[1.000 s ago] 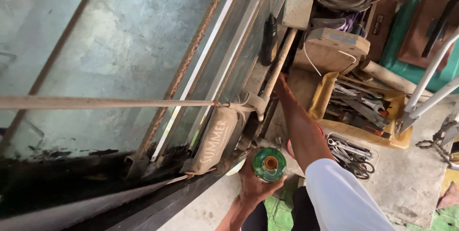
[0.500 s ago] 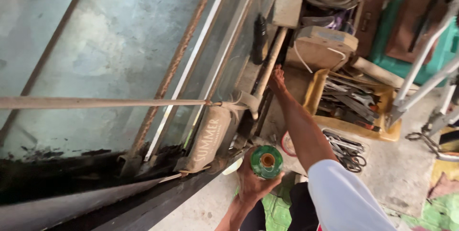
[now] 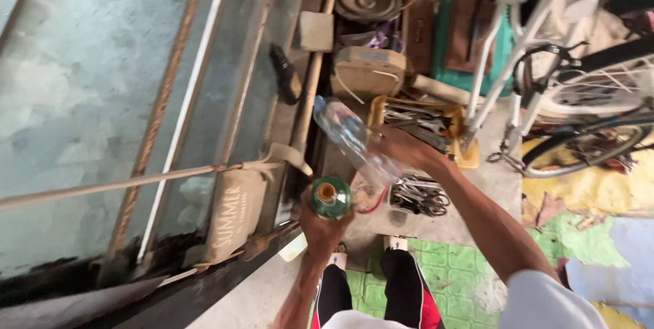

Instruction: The person pours a clear liquid from a large white plastic jug into a small green bottle using a blue funnel. They then retrieve two empty water bottles from a cluttered storage area and return to the floor. The person pours the same clear liquid from the white jug into one of the water bottles, then pours a green liquid from a green jug into the other water bottle, using the funnel for both transfers.

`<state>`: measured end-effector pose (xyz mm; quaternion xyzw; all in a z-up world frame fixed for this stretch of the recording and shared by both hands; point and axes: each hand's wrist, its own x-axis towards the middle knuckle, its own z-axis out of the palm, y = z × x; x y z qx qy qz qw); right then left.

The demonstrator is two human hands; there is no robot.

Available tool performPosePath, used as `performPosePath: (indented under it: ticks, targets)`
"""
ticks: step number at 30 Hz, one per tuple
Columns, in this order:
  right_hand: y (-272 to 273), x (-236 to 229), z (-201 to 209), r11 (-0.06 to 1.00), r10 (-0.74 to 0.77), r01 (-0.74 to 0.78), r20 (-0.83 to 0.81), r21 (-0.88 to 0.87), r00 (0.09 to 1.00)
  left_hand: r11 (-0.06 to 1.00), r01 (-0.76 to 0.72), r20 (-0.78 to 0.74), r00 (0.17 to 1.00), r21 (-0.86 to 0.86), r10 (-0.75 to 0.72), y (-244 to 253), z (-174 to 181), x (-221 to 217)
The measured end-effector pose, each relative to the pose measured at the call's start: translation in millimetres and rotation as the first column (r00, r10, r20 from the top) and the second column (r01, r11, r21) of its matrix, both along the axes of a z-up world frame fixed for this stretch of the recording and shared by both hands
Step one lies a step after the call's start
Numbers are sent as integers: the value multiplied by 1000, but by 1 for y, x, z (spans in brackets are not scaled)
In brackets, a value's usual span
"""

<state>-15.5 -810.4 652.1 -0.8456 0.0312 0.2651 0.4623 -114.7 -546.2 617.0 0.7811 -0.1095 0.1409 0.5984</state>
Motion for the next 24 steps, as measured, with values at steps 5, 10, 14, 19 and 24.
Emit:
performPosePath:
  ticks: [5, 10, 14, 19, 24]
  targets:
    - [-80, -137, 53, 991, -31, 13, 139, 134, 990, 955, 68, -136, 984, -290, -111, -22, -17, 34]
    - [-121, -240, 74, 908, -292, 312, -113, 281, 950, 998, -43, -181, 983, -42, 35, -55, -43, 88]
    - [-130, -287, 73, 813, -488, 475, -51, 337, 872, 953, -171, 41, 985, 249, 166, -75, -66, 141]
    - [-144, -332, 54, 723, -633, 615, -52, 315, 772, 992, -122, -56, 991, 40, 124, -105, -90, 184]
    - [-147, -369, 36, 626, -699, 692, -135, 359, 702, 990, -73, -101, 993, -124, 60, -112, -102, 204]
